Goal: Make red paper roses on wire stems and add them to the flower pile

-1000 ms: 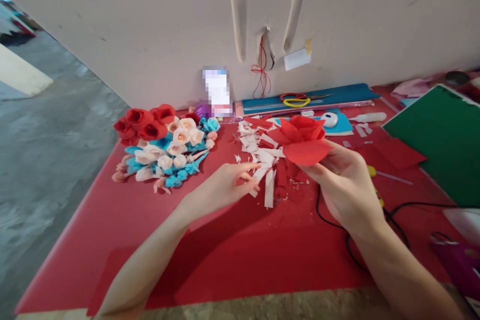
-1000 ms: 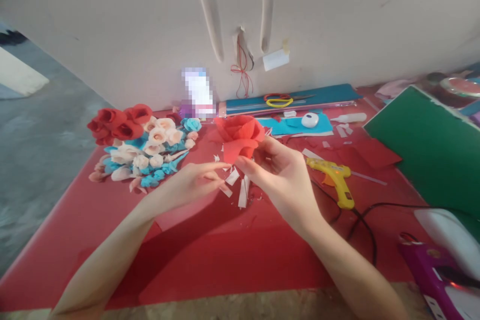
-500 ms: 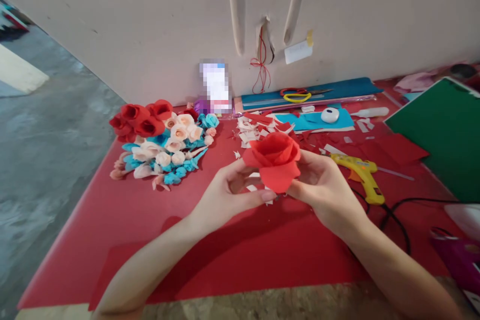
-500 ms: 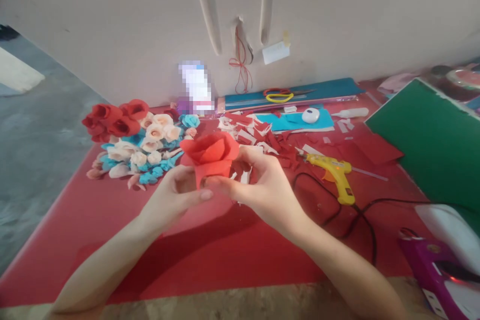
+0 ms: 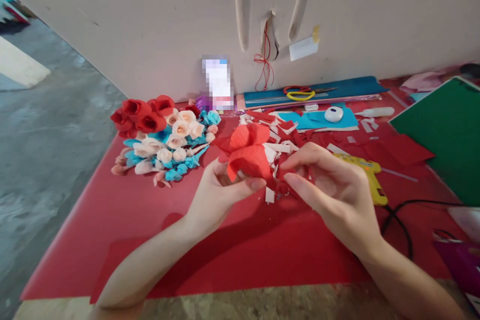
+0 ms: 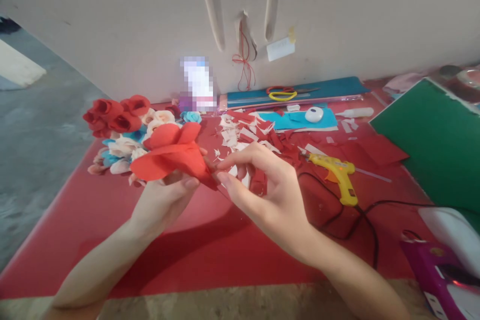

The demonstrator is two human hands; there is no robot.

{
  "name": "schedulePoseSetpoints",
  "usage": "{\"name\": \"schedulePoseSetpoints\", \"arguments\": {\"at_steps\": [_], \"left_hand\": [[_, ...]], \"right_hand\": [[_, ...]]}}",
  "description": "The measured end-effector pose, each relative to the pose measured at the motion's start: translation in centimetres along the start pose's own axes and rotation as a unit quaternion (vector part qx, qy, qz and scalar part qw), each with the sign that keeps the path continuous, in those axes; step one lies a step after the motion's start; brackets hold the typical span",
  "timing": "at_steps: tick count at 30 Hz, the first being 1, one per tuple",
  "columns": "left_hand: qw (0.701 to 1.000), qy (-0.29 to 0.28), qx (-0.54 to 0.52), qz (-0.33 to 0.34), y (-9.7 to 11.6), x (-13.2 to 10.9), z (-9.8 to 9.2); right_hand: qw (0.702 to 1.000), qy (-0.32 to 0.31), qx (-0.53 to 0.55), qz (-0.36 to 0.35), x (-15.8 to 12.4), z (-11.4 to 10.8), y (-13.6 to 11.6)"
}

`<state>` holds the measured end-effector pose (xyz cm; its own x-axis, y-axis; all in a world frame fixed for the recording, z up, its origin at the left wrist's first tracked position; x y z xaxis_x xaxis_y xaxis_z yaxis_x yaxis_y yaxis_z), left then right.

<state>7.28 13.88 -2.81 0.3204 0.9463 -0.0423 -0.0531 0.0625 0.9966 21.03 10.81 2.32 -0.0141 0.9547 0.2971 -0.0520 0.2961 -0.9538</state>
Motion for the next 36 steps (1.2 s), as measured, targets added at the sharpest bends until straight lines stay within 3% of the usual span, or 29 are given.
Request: {"name": "schedulePoseSetpoints", "arguments": {"at_steps": [6,11,23,31,36], "left_hand": [[0.999,-0.004,0.004,-0.034,-0.5,-0.5,0.0],[1.0,0.017,-0.001,-0.009,-0.5,-0.8,-0.3],[0.999,-0.007,0.034,0.012,-0.5,-0.9,0.0],[0.998,-0.051,-0.029,0.002,-0.4,-0.9,0.9],[0.998,-0.057,-0.031,0.001,-0.4,-0.8,1.0]], "right_hand": [[0.992,0.003,-0.061,-0.11,-0.5,0.4,-2.2],[0.987,-0.003,-0.076,-0.141,-0.6,0.7,-2.3],[0.99,-0.005,-0.075,-0.116,-0.6,0.8,-2.2],[0.998,-0.031,-0.027,-0.05,-0.5,0.9,-1.3],[0.997,-0.031,-0.032,-0.057,-0.6,0.9,-1.6]]}}
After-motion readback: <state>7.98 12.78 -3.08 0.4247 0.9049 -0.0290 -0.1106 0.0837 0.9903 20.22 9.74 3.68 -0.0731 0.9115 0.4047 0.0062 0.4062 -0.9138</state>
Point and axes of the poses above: each hand's wrist, its own x-axis towards the middle knuckle, its own z-axis out of the palm, y = z × x, the point moved 9 cm from there along x, towards the middle knuckle, and after that the axes turned 13 degrees about x, right-handed, at the moved point
